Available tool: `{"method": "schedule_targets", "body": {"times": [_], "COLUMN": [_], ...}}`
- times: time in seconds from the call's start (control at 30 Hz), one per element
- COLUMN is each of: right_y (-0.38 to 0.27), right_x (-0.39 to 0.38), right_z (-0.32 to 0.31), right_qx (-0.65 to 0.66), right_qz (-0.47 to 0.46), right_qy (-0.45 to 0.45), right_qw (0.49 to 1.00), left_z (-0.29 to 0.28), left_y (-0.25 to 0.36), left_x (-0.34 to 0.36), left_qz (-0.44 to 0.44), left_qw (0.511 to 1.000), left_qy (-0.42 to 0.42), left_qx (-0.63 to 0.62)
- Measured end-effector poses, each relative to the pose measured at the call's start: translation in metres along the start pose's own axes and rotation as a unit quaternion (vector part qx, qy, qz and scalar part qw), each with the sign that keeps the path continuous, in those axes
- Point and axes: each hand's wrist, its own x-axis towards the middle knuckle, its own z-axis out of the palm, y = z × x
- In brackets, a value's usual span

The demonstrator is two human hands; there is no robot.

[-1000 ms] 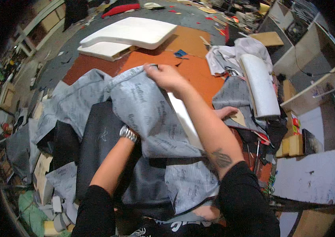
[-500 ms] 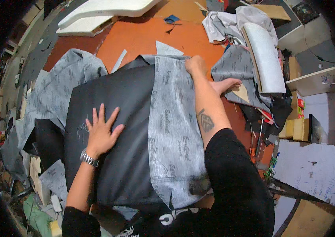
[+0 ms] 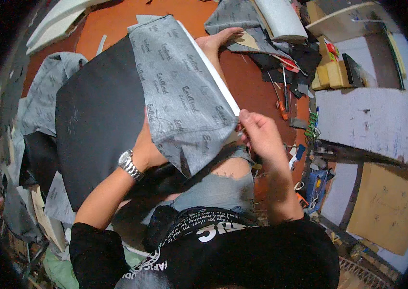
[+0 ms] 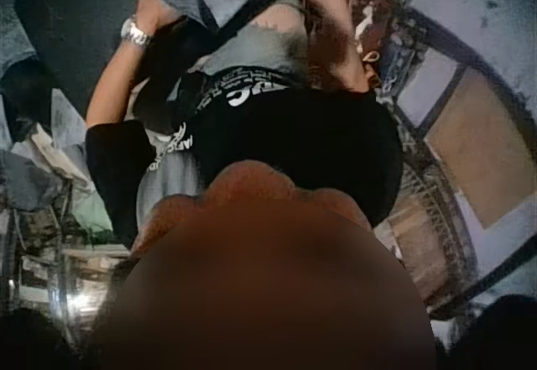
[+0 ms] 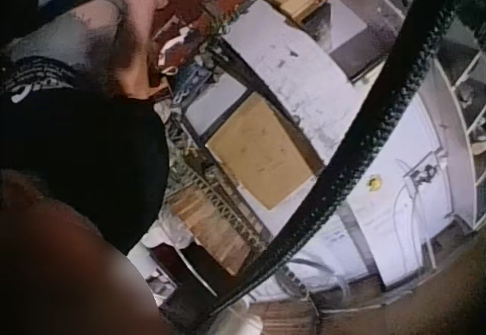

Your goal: The person wraps a rectangular foam seat with black upholstery fabric, smoothing and tucking the material around the edges. They repeatedly flip the seat and use a staple gun to secure the fabric to the underside, working around all sides.

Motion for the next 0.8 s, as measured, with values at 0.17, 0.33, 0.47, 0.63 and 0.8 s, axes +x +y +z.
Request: {"method": "schedule_targets", "body": {"times": [0.17, 0.33, 0.47, 0.63, 0.8], "right_y": [-0.001, 0.019, 0.046, 0.075, 0.066], "right_x": [-0.007, 0.019, 0.029, 0.037, 0.028], "right_z": [0.033, 0.01, 0.005, 0.005, -0.018], "right_qx": [-0.185, -0.211, -0.086, 0.001, 0.062], "right_qz": [-0.147, -0.136, -0.147, -0.154, -0.038], "right_qy": [0.13, 0.187, 0.133, 0.139, 0.183], "right_qw": [0.963, 0.95, 0.976, 0.978, 0.981], "left_z": [0.01, 0.005, 0.018, 0.052, 0.064], "left_y": [0.026, 0.025, 0.026, 0.036, 0.044], "left_x": [-0.004, 0.015, 0.031, 0.055, 0.07], "left_qz": [-0.021, -0.036, -0.07, 0.035, 0.116], "left_qw": [0.996, 0.979, 0.983, 0.988, 0.991], "left_qy": [0.026, 0.003, 0.021, 0.008, 0.052], "left_qx": [-0.086, 0.2, 0.17, -0.152, 0.039]}}
